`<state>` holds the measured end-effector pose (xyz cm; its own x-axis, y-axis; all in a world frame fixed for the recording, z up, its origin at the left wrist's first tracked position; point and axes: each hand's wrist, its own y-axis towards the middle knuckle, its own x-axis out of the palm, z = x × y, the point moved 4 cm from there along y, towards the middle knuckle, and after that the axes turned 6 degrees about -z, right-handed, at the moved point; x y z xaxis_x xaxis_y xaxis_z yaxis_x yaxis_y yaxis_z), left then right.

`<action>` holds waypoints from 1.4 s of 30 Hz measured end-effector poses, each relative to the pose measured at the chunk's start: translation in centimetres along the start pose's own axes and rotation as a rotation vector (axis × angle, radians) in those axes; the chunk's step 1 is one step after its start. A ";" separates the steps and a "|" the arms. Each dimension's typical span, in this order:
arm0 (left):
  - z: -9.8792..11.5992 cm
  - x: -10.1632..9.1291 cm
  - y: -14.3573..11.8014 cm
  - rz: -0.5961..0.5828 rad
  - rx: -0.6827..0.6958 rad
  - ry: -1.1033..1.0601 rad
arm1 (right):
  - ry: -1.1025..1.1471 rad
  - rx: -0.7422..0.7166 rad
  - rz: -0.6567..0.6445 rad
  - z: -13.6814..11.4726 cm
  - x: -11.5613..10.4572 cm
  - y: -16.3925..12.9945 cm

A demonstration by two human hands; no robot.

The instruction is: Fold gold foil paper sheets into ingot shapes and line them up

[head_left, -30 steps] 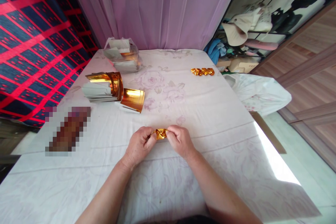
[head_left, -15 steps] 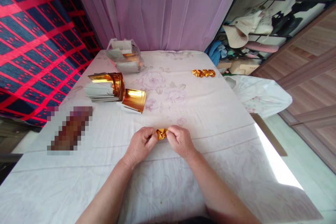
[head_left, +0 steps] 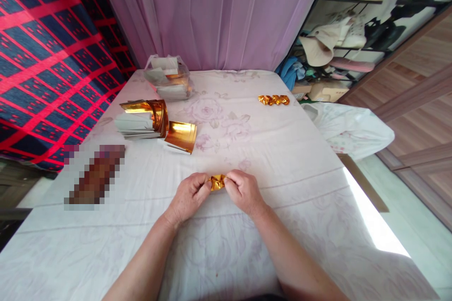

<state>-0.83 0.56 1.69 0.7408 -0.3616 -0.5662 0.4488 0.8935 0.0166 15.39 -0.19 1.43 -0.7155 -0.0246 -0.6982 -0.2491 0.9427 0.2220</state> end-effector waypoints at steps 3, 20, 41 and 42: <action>0.1 -0.1 0.0 0.017 -0.004 0.103 | -0.016 0.009 -0.015 0.2 -0.3 0.0; -2.1 -0.6 0.0 0.273 -0.107 0.139 | -0.368 0.130 0.069 1.5 -0.1 -0.4; -4.3 -2.3 0.3 0.510 -0.185 -0.077 | -0.592 0.543 0.067 8.2 -7.4 9.7; -4.4 -2.5 0.2 0.528 -0.185 -0.089 | -0.595 0.570 0.079 9.0 -8.0 10.5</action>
<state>-4.75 2.80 -0.50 0.8841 0.1335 -0.4479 -0.0834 0.9880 0.1298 24.31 12.90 3.23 -0.2123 0.0782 -0.9741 0.2713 0.9623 0.0182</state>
